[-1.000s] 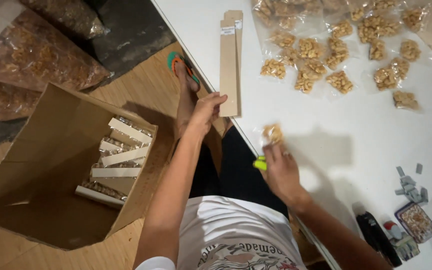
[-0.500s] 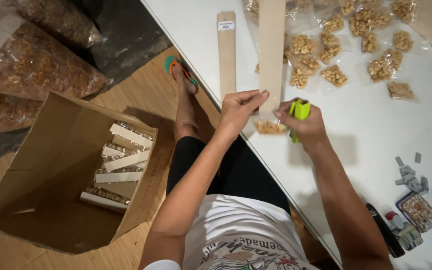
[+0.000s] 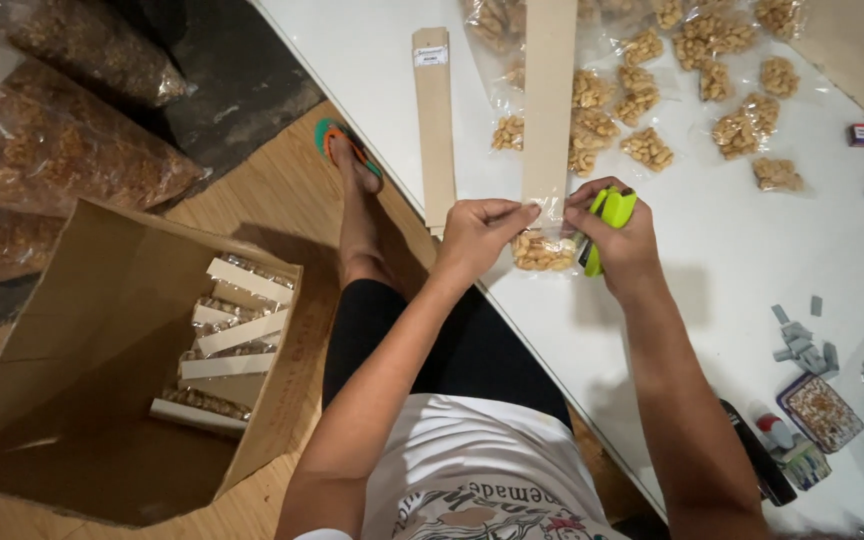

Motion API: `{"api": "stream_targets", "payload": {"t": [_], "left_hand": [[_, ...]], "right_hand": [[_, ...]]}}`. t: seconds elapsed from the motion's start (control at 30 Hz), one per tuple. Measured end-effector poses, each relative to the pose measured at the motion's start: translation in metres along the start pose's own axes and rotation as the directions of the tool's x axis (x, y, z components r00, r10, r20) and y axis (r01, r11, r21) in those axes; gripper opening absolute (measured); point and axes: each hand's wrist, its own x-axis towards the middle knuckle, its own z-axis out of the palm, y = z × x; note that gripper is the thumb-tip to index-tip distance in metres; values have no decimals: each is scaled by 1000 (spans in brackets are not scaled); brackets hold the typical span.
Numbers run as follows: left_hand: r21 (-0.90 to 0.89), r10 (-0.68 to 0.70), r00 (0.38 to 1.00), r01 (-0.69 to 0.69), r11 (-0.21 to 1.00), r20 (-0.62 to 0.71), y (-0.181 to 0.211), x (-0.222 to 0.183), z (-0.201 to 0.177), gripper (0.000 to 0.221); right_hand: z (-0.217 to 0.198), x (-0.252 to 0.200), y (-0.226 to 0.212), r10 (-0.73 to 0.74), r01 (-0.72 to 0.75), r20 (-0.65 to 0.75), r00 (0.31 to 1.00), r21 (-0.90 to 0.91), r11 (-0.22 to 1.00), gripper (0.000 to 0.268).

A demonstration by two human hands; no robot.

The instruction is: Stapling small plastic bags containing nuts onto cardboard display strips using a manual stapler.

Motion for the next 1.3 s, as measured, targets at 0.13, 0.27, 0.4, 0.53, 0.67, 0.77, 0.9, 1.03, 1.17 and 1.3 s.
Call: {"api": "stream_targets", "payload": {"t": [0.13, 0.27, 0.4, 0.53, 0.67, 0.77, 0.9, 1.03, 1.17, 1.3], "left_hand": [[133, 73, 997, -70, 989, -18, 7, -6, 15, 14], [275, 239, 971, -235, 932, 18, 9, -14, 32, 10], [314, 324, 945, -318, 895, 34, 16, -21, 42, 10], [300, 348, 937, -340, 891, 29, 3, -18, 45, 9], [354, 359, 933, -335, 873, 0, -13, -12, 47, 9], [345, 343, 939, -310, 886, -35, -22, -6, 42, 8], [77, 113, 981, -102, 992, -155, -54, 9, 25, 16], [-136, -110, 980, 87, 987, -165, -55, 17, 10, 18], [-234, -172, 977, 141, 962, -122, -141, 62, 2, 23], [-322, -206, 974, 166, 932, -94, -121, 56, 0, 32]], "right_hand": [[-11, 16, -4, 64, -76, -194, 979, -54, 996, 21], [0, 40, -20, 131, 2, -480, 867, 266, 964, 66], [14, 43, -29, -54, 71, -475, 878, 18, 997, 74], [15, 57, -12, -78, 79, -508, 858, -20, 997, 74], [28, 63, -7, 9, 37, -557, 830, 71, 997, 45], [24, 68, 9, 58, -59, -471, 880, 12, 998, 43], [-37, 96, 83, 10, -151, -270, 963, -508, 848, 31], [-109, 92, 152, -169, -136, -193, 967, -944, 300, 34], [-111, 56, 137, -441, 95, 51, 896, -992, 78, 37], [-118, 42, 83, -367, 270, 51, 929, -771, 577, 28]]}}
